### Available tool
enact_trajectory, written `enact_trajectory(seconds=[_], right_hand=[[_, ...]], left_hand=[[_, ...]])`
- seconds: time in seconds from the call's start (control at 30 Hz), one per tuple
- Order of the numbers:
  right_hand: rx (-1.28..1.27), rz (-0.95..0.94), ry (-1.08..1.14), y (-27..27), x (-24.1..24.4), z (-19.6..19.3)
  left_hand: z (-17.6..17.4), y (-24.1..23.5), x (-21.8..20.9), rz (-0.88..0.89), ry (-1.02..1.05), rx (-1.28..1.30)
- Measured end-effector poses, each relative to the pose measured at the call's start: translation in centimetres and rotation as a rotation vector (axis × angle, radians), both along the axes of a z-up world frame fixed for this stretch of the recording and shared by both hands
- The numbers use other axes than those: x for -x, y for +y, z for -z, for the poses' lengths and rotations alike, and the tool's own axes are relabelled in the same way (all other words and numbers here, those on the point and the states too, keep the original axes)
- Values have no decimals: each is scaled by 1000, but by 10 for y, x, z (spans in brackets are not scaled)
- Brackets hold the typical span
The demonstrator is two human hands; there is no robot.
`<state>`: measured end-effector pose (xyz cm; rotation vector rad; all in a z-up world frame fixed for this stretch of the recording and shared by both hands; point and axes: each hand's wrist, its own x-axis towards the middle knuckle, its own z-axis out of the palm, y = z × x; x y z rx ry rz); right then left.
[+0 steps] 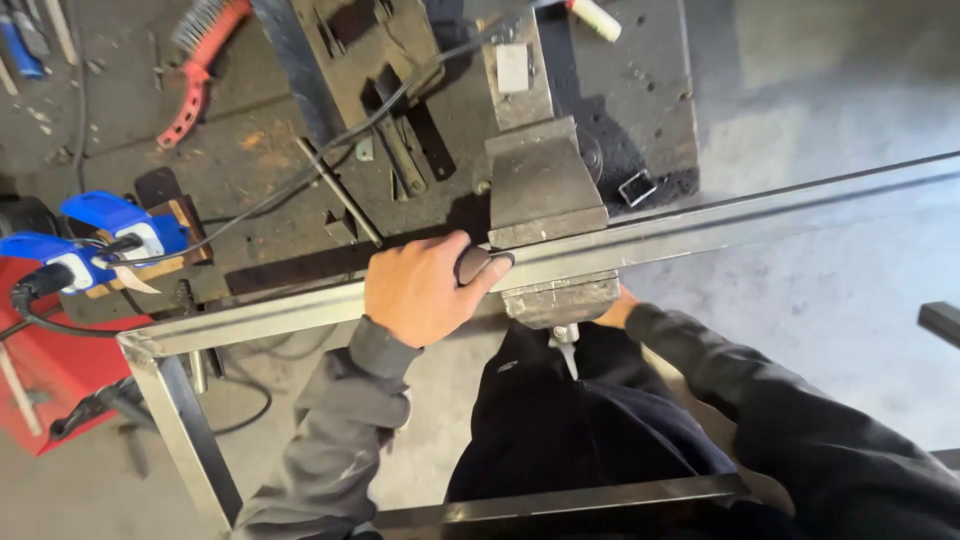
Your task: Manually sanding the welded joints and edges of a metal frame using a hand sanding block to smooth the surface.
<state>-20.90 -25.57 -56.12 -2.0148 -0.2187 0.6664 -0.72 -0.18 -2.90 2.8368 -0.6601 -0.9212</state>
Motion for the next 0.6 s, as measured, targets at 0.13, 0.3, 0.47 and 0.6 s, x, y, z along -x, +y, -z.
enact_trajectory(seconds=[0.13,0.3,0.47,0.6], right_hand=[[-923,741,679,4,95,55],[329,178,-403,39,65,-52],[435,194,357,14,14,-39],[-424,270,504,6,33,-9]], left_hand=[[4,-1,9,9,-224,75],[25,17,25,-140,-384,283],[-7,13,68,-388,-751,776],[-7,0,144,-583,-295,653]])
